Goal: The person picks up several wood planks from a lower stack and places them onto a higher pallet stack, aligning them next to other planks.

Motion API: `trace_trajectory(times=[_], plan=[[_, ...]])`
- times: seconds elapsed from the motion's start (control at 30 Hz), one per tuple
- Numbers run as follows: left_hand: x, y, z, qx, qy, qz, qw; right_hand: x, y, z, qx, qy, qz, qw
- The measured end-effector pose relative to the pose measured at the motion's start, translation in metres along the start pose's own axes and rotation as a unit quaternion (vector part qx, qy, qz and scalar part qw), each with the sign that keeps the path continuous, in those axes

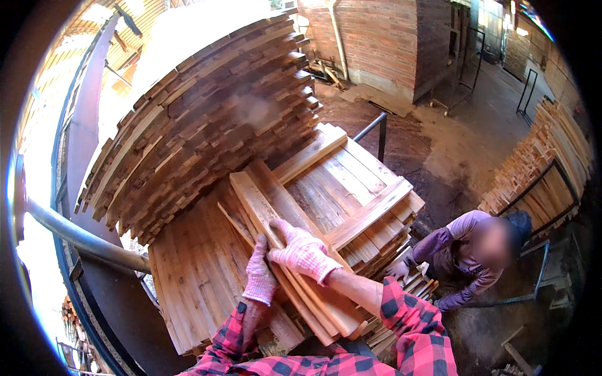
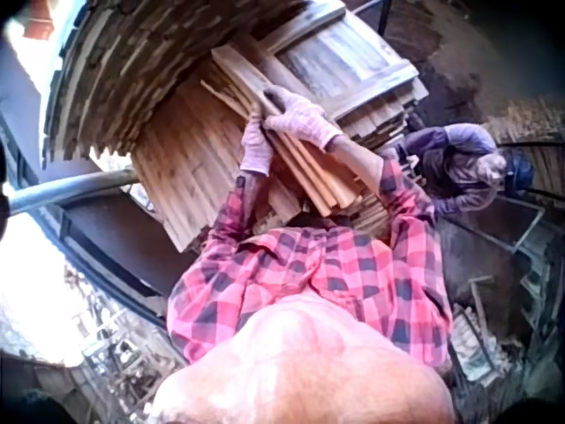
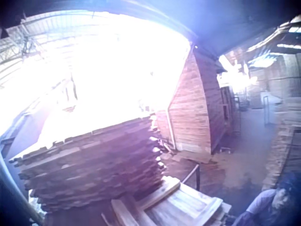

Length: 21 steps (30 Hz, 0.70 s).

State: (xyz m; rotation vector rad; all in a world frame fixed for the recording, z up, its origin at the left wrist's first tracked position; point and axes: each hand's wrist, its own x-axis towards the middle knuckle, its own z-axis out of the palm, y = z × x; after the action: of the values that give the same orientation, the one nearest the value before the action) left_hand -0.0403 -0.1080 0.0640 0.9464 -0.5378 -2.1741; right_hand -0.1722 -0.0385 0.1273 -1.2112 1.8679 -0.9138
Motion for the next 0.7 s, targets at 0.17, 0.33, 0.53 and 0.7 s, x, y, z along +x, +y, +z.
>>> trace_trajectory(times=[0.17,0.33,0.53,0.7], plan=[[0.029,0.012,-0.049,-0.007,-0.002,-0.033,0.999,0.043,0.047,-0.044,-0.053,0.063,-0.037,0.996],[0.03,0.008,-0.049,0.037,-0.054,-0.02,0.998,0.096,0.087,-0.045,-0.154,0.094,-0.04,0.983],[0.04,0.013,-0.051,-0.029,-0.125,-0.051,0.99,0.099,0.066,-0.023,-0.226,0.079,-0.073,0.968],[0.028,0.016,-0.015,0.058,0.008,0.001,0.998,0.028,0.002,0.012,-0.129,-0.028,-0.032,0.991]])
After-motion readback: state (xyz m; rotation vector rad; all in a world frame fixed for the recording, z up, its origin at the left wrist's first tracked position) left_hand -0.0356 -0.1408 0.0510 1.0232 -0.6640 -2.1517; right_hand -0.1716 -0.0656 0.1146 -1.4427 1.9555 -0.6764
